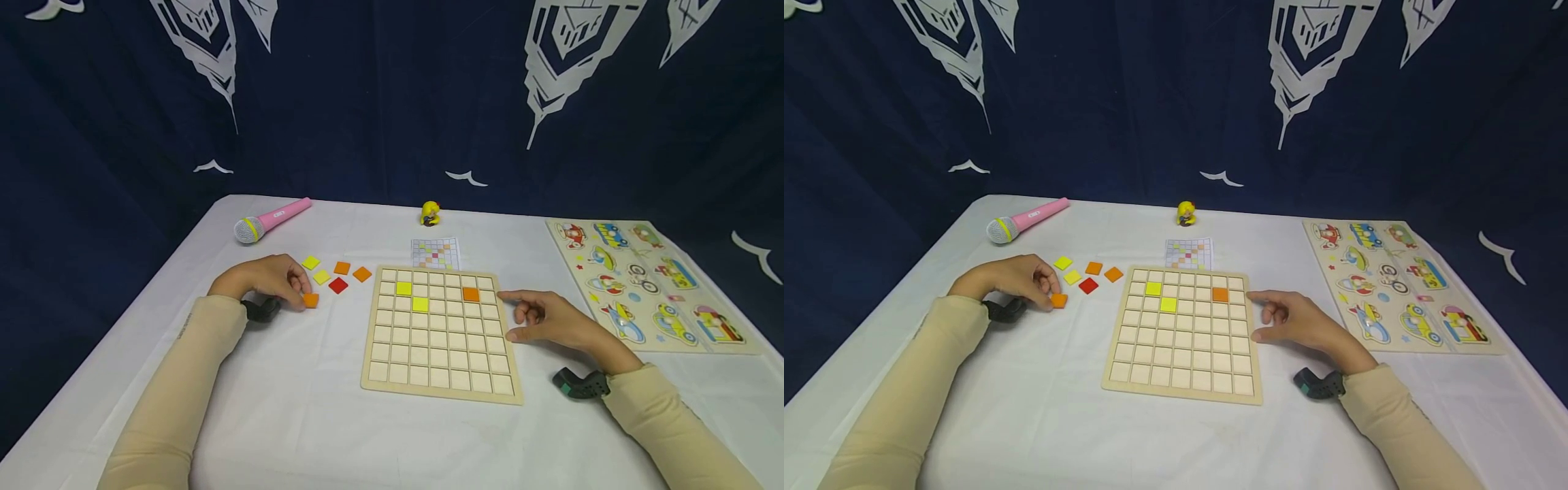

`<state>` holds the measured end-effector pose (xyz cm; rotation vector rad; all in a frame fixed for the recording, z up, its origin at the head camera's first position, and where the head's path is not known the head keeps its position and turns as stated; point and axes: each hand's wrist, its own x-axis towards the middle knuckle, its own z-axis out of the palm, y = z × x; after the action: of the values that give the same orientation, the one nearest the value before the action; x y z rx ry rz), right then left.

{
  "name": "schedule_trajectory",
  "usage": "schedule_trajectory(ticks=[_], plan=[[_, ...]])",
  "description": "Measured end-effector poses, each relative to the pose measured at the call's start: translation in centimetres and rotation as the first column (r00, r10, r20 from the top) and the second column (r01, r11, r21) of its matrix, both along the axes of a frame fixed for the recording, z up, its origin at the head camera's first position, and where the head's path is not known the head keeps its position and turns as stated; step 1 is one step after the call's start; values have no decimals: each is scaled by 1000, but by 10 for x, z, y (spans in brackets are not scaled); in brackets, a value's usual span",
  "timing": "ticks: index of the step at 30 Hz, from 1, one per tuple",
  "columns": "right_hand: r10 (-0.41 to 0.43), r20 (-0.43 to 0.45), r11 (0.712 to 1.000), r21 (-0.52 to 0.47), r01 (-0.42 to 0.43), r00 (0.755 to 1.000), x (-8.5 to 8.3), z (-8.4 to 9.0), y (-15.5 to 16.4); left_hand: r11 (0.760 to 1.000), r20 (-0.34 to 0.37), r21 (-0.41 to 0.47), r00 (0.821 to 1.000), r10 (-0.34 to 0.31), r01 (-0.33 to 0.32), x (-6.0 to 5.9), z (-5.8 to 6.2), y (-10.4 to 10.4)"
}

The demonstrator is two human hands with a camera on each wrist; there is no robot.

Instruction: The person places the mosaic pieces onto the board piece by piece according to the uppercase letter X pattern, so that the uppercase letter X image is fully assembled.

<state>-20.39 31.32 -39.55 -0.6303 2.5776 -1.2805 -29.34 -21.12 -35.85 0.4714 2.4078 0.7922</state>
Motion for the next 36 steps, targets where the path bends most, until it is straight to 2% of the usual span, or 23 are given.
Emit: schedule_trajectory(ticks=[6, 10, 13, 17, 25, 30, 36], plan=[[5, -2, 1000, -1, -5, 1000, 0, 1, -1, 999, -18, 23, 999, -41, 42, 8, 11, 11], [1, 1, 1000, -3, -1, 1000, 1, 1, 0, 996, -101, 32, 992, -82, 86, 15, 16, 23], [-1, 0, 1000, -3, 1, 1000, 1, 1, 1, 993, -162, 16, 980, -117, 121, 20, 18, 33], [3, 0, 1000, -11, -3, 1000, 1, 0, 1, 989, -205, 10, 968, -145, 150, 26, 21, 44], [16, 3, 1000, -21, -16, 1000, 0, -1, 1, 967, -272, 103, 942, -199, 234, 40, 24, 66], [22, 13, 999, -28, -22, 1000, 0, -2, 2, 956, -331, 108, 917, -223, 272, 49, 26, 77], [18, 5, 1000, -21, -18, 1000, 1, -1, 2, 945, -414, 126, 881, -228, 303, 51, 24, 87]])
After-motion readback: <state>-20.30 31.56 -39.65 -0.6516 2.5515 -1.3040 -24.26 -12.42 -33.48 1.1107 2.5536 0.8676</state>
